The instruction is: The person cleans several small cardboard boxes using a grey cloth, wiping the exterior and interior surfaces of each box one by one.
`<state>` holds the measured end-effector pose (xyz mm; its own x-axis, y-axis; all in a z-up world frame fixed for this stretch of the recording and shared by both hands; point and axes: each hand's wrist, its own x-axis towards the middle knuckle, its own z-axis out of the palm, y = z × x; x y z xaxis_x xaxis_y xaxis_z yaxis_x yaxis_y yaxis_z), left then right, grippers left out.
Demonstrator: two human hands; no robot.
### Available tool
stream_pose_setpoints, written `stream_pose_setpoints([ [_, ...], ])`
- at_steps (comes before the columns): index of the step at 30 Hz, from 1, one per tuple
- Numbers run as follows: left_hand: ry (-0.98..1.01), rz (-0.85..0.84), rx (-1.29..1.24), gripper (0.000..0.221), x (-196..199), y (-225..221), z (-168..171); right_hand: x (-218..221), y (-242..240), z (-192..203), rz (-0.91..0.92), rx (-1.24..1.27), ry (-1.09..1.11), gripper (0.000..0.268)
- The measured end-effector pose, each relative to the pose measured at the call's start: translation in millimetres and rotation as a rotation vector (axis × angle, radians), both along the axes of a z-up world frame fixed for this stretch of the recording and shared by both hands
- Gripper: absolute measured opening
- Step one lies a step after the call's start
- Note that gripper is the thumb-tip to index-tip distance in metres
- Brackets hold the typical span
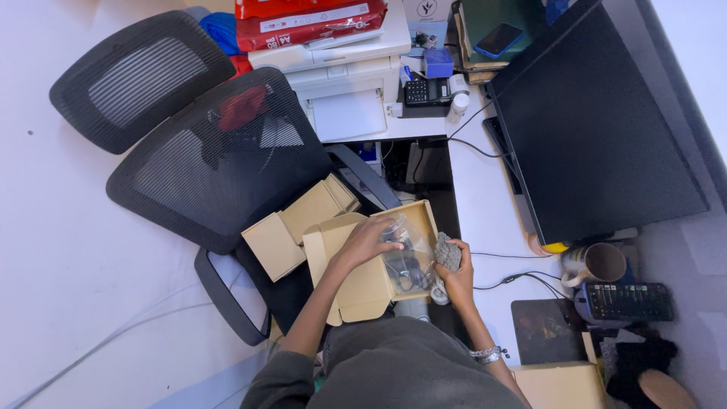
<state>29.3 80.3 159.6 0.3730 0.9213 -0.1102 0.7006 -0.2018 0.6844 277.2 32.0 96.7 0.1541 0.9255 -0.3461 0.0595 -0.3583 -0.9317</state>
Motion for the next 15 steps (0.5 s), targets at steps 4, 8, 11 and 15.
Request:
stream_pose_setpoints([
  [4,0.161,0.007,0.025,0.04,7,4,-15,8,3,-9,-0.016,0.001,0.081,0.064],
  [8,0.265,-0.088,0.466,0.027,15,11,-43,10,0,-27,-0.022,0.032,0.153,0.064],
  [11,0.252,-0.146,0.665,0.013,20,7,-37,15,-2,-41,-0.039,0.047,0.182,0.067],
  [15,0.28,-0.175,0.893,0.015,14,9,-14,25,-7,-64,-0.036,0.019,0.144,0.068],
])
